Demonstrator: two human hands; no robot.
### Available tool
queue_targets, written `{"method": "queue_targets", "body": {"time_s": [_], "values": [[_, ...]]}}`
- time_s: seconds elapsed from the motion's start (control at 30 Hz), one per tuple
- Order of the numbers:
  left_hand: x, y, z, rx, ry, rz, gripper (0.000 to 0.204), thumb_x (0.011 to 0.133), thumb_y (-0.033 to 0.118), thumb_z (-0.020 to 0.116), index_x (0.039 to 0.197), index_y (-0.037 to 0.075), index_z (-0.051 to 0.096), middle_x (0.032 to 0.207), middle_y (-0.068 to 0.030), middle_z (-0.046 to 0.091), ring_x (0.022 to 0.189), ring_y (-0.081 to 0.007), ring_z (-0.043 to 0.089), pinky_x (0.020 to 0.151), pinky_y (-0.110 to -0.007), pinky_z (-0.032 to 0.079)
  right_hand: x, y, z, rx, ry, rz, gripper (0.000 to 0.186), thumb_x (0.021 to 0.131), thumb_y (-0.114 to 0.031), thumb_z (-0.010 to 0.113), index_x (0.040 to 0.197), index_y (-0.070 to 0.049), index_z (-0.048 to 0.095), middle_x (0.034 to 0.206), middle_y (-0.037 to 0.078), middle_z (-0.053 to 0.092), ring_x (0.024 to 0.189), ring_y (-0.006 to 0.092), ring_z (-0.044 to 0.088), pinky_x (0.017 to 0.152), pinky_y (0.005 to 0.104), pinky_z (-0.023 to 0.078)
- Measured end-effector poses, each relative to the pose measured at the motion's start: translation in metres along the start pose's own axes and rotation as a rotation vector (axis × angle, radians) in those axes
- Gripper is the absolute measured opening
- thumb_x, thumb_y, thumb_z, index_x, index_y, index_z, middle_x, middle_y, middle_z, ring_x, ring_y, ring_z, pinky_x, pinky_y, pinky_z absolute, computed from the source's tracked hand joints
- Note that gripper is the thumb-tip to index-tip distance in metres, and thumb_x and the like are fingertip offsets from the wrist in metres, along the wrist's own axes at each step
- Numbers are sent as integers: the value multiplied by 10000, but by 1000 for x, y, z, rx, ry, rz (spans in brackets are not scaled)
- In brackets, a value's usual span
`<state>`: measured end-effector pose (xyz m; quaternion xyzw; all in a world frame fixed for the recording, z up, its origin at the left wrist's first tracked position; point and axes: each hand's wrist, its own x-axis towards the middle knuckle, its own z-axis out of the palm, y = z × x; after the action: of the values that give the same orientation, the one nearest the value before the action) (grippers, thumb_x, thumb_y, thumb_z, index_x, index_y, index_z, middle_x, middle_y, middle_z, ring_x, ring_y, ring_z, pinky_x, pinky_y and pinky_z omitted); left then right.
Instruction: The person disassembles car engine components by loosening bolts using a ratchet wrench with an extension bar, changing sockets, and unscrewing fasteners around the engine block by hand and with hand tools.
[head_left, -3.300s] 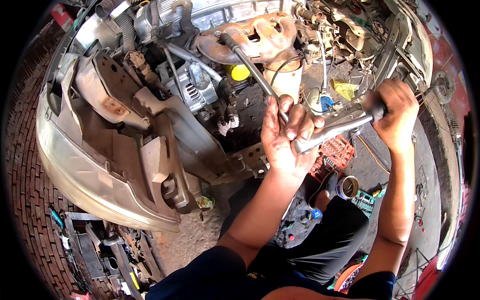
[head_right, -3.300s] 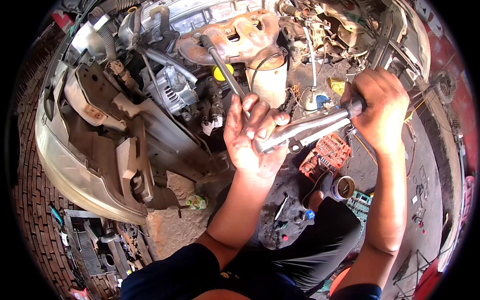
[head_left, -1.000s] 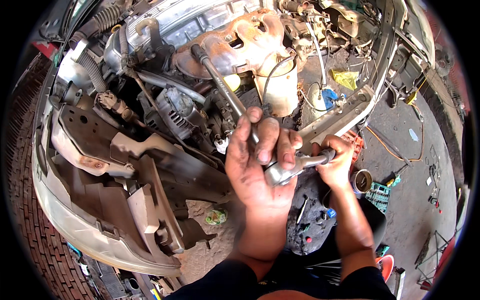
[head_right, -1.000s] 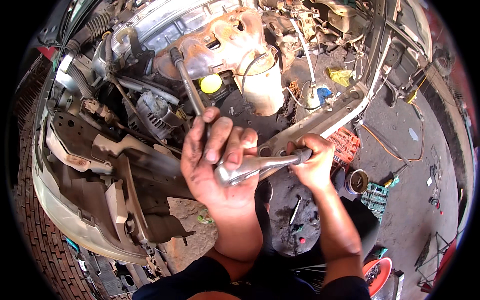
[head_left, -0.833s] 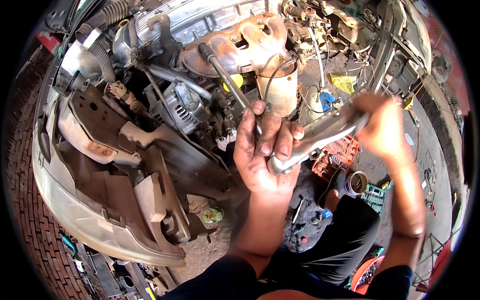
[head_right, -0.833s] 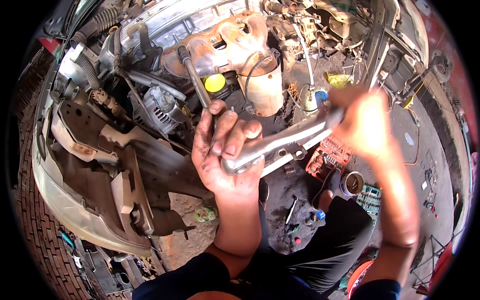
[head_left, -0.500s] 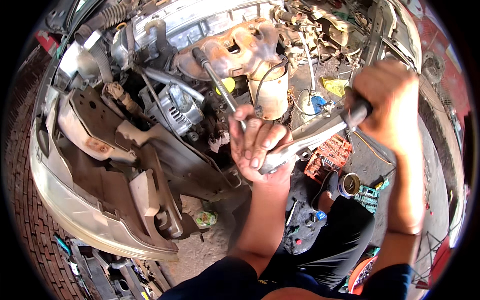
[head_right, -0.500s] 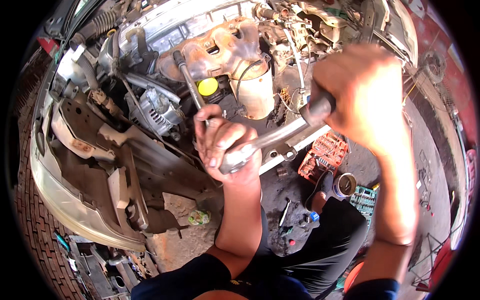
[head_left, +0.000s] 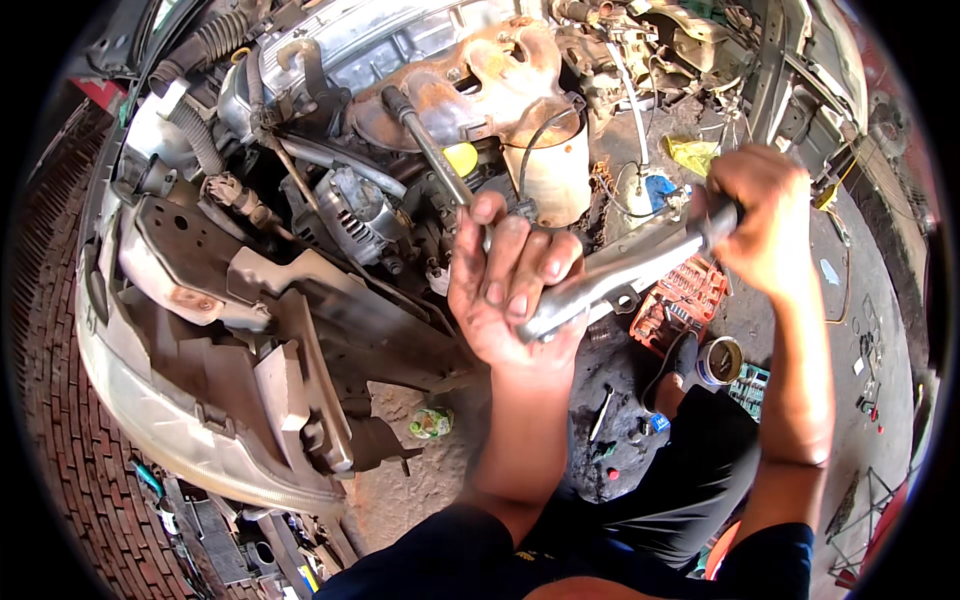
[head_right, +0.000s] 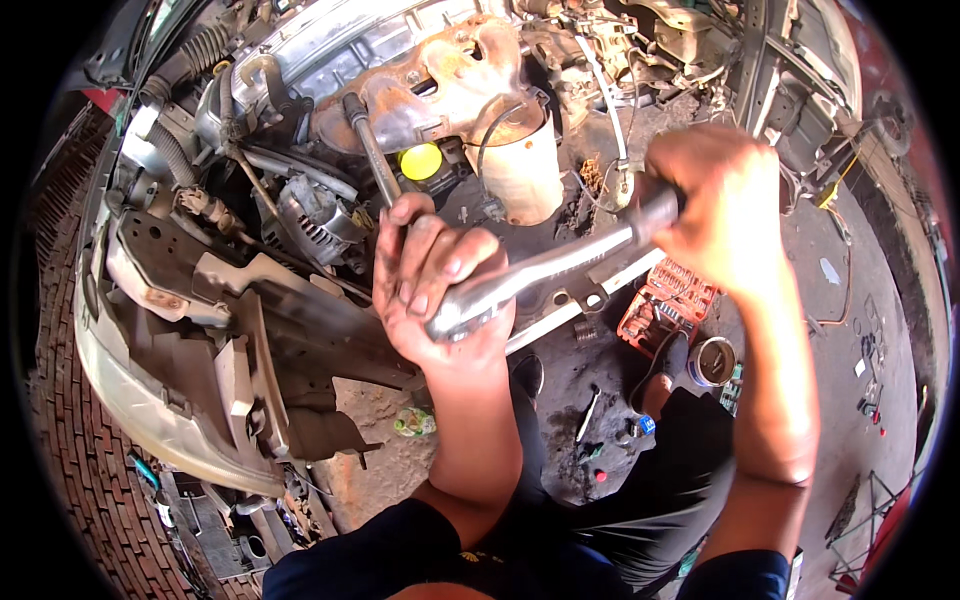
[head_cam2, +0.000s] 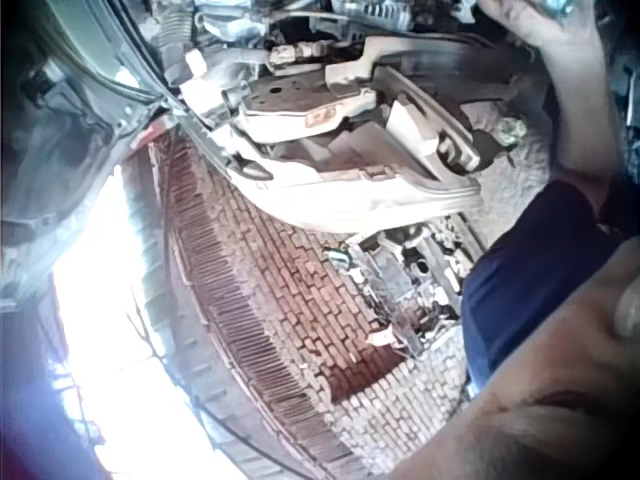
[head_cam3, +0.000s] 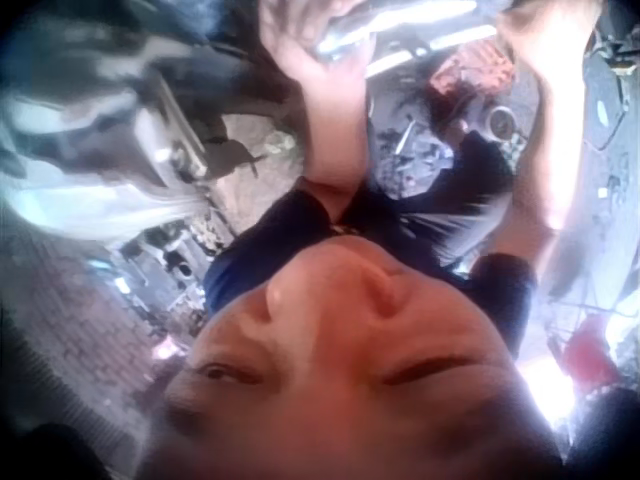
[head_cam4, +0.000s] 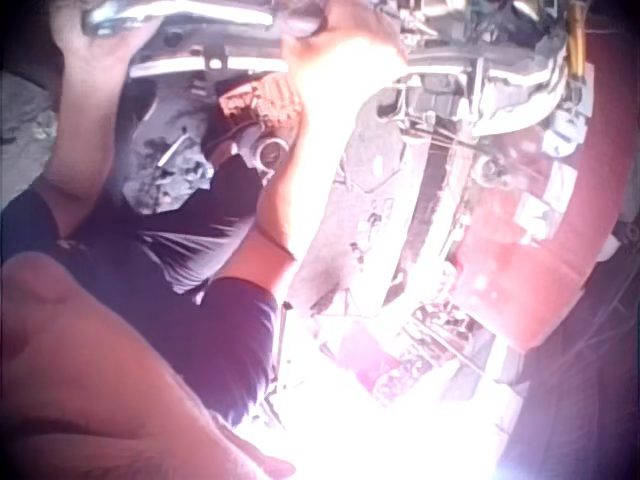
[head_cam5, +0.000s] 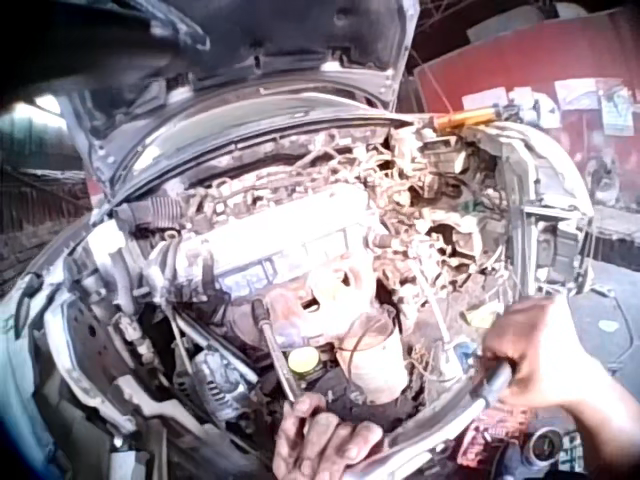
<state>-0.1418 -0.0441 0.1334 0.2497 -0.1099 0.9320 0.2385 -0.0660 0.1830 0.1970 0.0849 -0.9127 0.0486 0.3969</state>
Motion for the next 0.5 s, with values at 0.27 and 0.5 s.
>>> {"method": "queue_targets", "body": {"time_s": [0.27, 0.5], "values": [[-11, -35, -4, 3, -37, -74, 284, 1163, 286, 372, 1161, 69, 555, 606, 76, 468, 521, -78, 563, 822, -354, 507, 16, 2, -75, -251, 20, -238, 224, 630, -149, 764, 689, -91, 556, 656, 70, 567, 632, 304, 582, 629, 419, 478], [-3, -77, -15, 235, 155, -309, 293, 1158, 359, 411, 1106, 130, 585, 583, 75, 402, 466, -120, 509, 770, -360, 515, -87, 27, -55, -213, 51, 205, 225, 726, -118, 790, 700, -54, 576, 674, 119, 593, 646, 354, 600, 629, 432, 475]]}}
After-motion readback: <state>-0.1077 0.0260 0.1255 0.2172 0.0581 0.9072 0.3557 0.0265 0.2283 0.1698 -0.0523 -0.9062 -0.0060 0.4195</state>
